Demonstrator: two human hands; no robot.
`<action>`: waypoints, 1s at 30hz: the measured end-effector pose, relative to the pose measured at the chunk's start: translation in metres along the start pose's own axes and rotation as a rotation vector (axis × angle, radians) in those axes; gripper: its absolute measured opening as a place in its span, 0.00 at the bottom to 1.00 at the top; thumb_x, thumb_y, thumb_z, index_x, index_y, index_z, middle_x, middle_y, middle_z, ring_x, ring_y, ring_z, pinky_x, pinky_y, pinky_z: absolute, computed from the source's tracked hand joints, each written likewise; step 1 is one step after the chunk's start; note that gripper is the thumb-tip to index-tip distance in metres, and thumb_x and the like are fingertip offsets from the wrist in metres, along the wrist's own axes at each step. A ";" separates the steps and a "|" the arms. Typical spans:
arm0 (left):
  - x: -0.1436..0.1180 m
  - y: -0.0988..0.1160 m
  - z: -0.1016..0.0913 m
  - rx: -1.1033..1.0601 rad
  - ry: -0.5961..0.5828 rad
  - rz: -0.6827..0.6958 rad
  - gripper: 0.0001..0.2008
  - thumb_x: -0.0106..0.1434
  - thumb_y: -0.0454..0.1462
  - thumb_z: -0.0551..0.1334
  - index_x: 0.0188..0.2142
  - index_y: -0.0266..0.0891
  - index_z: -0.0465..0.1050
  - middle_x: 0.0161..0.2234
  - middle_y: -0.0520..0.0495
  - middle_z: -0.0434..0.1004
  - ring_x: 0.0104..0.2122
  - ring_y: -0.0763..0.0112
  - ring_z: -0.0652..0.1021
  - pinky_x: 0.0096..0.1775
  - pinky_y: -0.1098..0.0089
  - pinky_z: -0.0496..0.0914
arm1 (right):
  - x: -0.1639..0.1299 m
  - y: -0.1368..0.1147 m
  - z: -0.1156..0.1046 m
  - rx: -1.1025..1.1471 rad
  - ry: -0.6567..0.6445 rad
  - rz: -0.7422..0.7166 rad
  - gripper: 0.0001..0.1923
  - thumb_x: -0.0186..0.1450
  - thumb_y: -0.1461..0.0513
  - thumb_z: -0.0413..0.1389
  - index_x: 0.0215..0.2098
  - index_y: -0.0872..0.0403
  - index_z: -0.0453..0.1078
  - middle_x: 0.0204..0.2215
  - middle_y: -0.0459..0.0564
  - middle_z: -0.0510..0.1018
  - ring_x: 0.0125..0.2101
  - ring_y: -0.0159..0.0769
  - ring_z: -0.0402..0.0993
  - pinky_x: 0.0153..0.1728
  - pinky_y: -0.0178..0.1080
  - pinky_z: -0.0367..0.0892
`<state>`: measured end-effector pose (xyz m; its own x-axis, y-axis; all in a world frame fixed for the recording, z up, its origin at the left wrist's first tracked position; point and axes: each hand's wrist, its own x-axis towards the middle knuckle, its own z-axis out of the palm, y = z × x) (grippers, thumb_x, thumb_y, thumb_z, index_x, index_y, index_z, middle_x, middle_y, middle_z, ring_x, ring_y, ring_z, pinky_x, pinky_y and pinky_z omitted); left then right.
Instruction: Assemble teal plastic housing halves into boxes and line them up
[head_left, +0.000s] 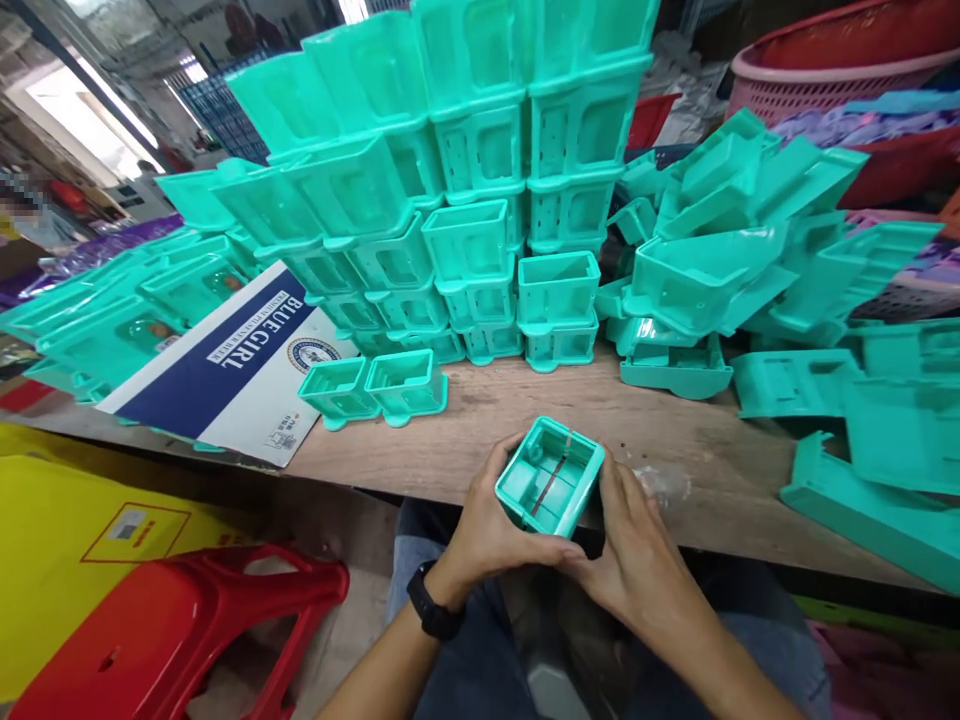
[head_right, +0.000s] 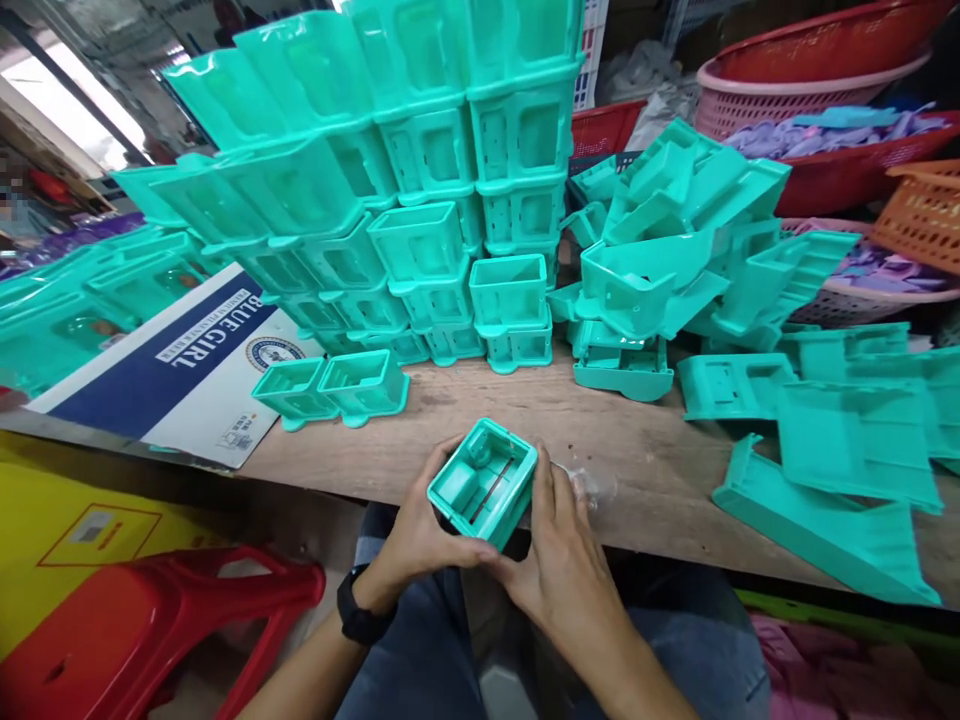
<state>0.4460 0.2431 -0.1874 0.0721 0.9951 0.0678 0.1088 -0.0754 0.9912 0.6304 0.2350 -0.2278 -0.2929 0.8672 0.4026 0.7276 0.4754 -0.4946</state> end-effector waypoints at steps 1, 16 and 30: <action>0.001 0.002 -0.002 0.043 -0.016 0.027 0.57 0.38 0.56 0.82 0.64 0.41 0.66 0.60 0.37 0.76 0.60 0.42 0.75 0.63 0.46 0.69 | -0.003 -0.001 0.001 -0.013 0.007 0.017 0.62 0.65 0.39 0.60 0.78 0.51 0.25 0.62 0.71 0.67 0.60 0.74 0.69 0.57 0.76 0.66; 0.012 0.018 -0.018 0.130 -0.305 0.138 0.44 0.44 0.45 0.78 0.59 0.43 0.67 0.54 0.42 0.78 0.52 0.50 0.80 0.53 0.56 0.74 | 0.039 0.052 -0.046 0.325 -0.330 -0.008 0.47 0.54 0.42 0.72 0.67 0.45 0.65 0.62 0.59 0.74 0.61 0.61 0.73 0.57 0.58 0.75; 0.003 0.014 -0.007 0.141 -0.267 0.232 0.40 0.48 0.41 0.77 0.59 0.42 0.66 0.53 0.42 0.79 0.50 0.52 0.81 0.53 0.58 0.74 | 0.040 0.072 -0.032 0.259 -0.413 -0.118 0.39 0.60 0.40 0.64 0.63 0.47 0.64 0.56 0.59 0.76 0.58 0.65 0.72 0.60 0.69 0.66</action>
<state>0.4404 0.2459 -0.1721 0.3646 0.9002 0.2380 0.1935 -0.3233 0.9263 0.6908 0.2988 -0.2230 -0.6232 0.7667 0.1545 0.5122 0.5494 -0.6602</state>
